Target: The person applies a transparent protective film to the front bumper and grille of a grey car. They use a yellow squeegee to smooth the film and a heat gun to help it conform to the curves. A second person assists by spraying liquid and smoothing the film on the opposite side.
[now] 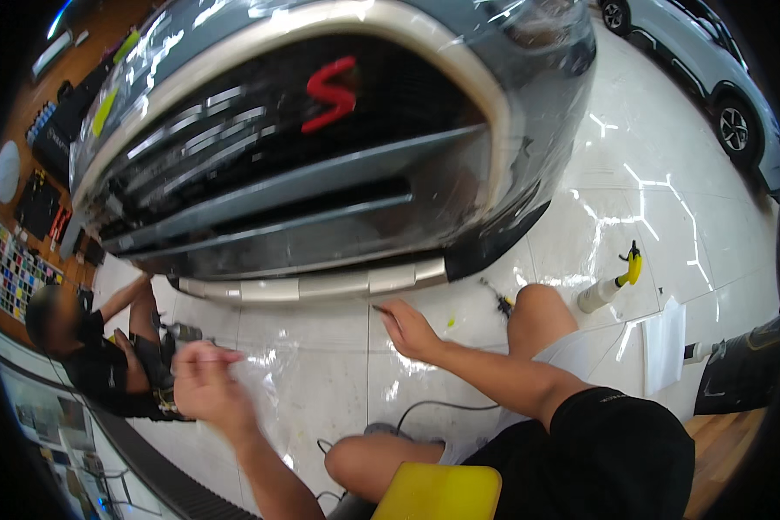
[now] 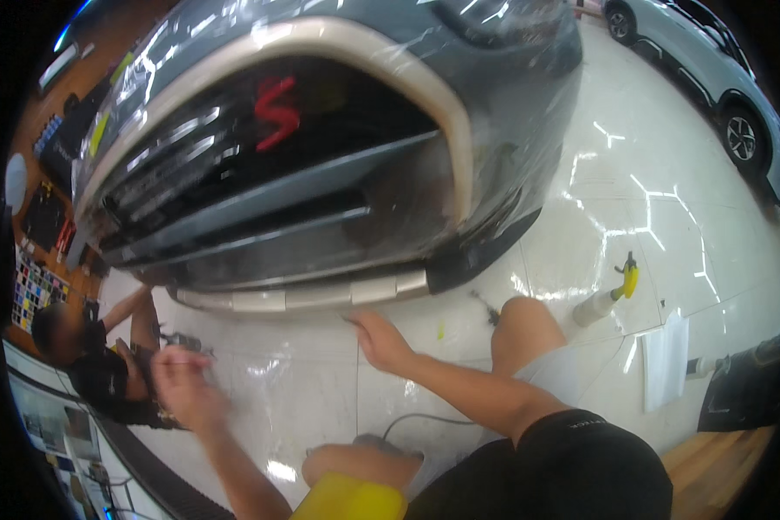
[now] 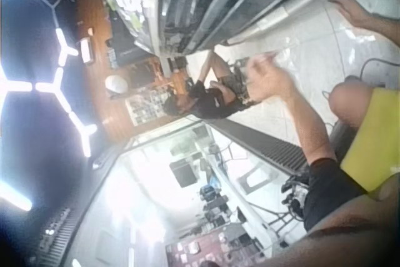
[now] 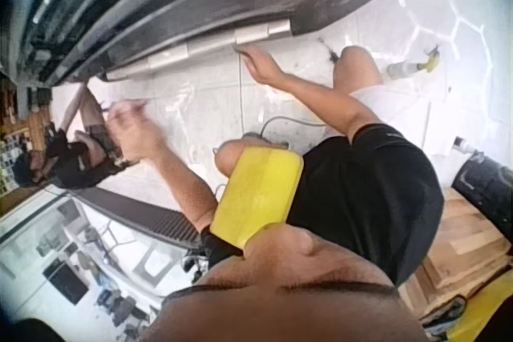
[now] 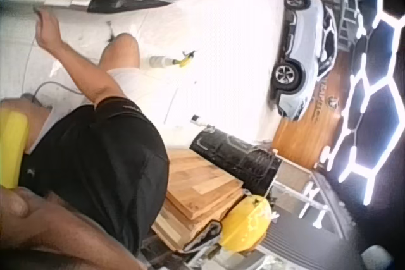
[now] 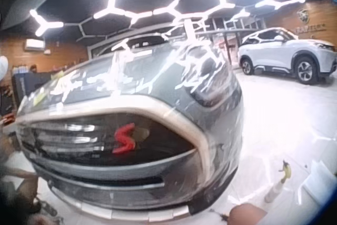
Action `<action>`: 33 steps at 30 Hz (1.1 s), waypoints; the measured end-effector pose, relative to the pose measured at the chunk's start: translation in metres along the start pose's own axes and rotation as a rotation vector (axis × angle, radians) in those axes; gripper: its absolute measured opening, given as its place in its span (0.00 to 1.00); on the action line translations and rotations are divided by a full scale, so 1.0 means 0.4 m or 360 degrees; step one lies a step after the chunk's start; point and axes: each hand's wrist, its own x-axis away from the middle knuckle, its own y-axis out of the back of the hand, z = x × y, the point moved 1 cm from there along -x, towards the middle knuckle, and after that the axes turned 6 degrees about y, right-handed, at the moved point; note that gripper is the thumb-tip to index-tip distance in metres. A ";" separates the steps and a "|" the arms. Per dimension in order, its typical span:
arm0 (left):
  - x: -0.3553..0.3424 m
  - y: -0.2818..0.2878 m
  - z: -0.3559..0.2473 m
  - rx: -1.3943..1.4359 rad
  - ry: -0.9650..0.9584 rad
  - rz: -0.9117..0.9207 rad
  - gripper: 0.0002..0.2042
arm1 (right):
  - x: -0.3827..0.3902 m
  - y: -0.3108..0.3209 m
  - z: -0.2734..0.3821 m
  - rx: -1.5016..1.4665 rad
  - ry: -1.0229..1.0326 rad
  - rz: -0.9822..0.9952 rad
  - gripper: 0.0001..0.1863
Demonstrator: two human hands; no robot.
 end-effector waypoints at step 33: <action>-0.120 -0.609 -0.235 0.1842 0.0735 0.0161 0.07 | 0.168 0.834 0.059 0.0416 -0.0350 0.1201 0.18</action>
